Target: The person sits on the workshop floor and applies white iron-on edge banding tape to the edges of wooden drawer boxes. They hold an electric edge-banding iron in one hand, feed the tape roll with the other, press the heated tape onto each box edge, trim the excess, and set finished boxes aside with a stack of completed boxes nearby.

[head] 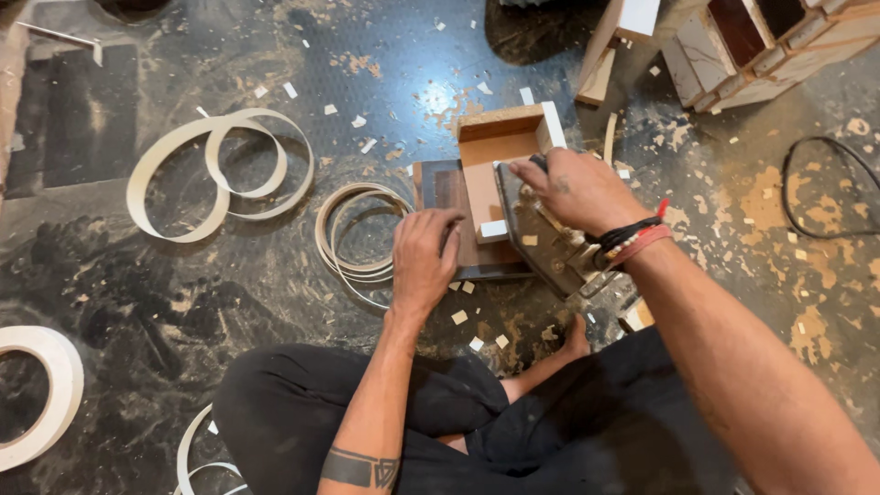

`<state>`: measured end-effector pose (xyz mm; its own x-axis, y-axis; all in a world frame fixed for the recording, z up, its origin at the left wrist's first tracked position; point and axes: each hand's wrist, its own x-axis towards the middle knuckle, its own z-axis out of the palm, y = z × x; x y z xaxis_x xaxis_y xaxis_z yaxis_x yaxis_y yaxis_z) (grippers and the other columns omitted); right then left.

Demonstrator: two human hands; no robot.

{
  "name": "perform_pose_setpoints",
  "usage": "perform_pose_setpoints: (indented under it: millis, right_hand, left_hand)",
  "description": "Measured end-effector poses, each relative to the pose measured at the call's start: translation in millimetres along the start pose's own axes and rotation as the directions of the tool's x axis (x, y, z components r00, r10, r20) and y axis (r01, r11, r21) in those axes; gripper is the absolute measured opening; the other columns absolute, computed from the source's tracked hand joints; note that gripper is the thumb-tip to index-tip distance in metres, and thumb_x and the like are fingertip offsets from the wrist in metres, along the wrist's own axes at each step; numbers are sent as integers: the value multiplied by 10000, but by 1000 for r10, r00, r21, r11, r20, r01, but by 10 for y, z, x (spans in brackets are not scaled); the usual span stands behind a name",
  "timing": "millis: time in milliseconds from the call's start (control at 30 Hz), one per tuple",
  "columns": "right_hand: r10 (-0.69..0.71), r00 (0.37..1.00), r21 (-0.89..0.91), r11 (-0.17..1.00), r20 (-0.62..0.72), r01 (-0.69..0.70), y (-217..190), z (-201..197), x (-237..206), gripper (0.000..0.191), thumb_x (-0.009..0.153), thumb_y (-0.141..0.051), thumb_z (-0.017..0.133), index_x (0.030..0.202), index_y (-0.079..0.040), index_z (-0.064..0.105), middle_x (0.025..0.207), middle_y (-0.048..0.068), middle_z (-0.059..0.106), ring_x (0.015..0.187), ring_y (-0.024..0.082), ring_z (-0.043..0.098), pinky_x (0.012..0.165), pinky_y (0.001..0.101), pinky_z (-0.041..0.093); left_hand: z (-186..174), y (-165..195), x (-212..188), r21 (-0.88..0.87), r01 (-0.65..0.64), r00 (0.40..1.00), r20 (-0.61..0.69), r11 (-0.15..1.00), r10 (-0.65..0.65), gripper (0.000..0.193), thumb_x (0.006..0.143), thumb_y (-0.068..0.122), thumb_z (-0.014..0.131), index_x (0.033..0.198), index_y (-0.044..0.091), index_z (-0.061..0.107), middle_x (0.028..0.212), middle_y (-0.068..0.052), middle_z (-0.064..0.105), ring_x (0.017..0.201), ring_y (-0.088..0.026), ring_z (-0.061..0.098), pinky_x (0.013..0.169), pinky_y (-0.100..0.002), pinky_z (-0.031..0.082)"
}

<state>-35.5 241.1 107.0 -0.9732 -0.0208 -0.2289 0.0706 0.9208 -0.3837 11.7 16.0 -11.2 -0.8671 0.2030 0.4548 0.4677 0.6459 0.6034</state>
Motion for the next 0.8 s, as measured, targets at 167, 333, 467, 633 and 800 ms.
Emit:
perform_pose_setpoints:
  millis: [167, 333, 467, 633, 800]
  right_hand:
    - [72, 997, -30, 997, 7, -72, 313, -115, -27, 700, 1025, -618, 473, 947, 36, 711, 972, 339, 701, 951, 506, 681, 869, 568, 522]
    - [88, 990, -55, 994, -110, -95, 707, -207, -41, 693, 1040, -619, 498, 986, 51, 667, 963, 344, 701, 935, 511, 683, 853, 562, 533]
    - [100, 978, -9, 995, -184, -104, 1124, -237, -150, 606, 1028, -538, 513, 963, 35, 699, 964, 347, 685, 949, 530, 644, 848, 587, 497]
    - [161, 975, -135, 974, -153, -182, 1846, -108, -516, 654, 1033, -563, 495, 930, 53, 690, 919, 345, 684, 919, 529, 653, 822, 588, 501]
    - [400, 911, -184, 893, -99, -412, 2873, -87, -1390, 634, 1013, -574, 451, 1023, 17, 681, 942, 324, 711, 911, 517, 673, 821, 581, 519]
  left_hand:
    - [35, 207, 89, 25, -137, 991, 15, 990, 136, 351, 921, 237, 733, 1223, 62, 694, 1153, -105, 684, 1097, -303, 607, 977, -439, 448]
    - [75, 273, 165, 54, -143, 981, 136, 988, 134, 340, 900, 273, 757, 1173, 76, 714, 1100, -80, 679, 1046, -284, 614, 927, -434, 465]
    - [100, 228, 141, 87, -157, 981, 125, 984, 146, 274, 903, 256, 751, 1131, 107, 737, 1067, -59, 690, 1041, -280, 624, 933, -437, 469]
    - [108, 144, 121, 98, -169, 981, 109, 981, 158, 294, 896, 271, 760, 1135, 101, 740, 1081, -94, 686, 1026, -316, 616, 899, -450, 473]
    - [37, 120, 109, 63, -124, 978, 174, 990, 111, 272, 909, 265, 772, 1134, 113, 763, 1082, -104, 672, 1032, -325, 605, 894, -454, 475]
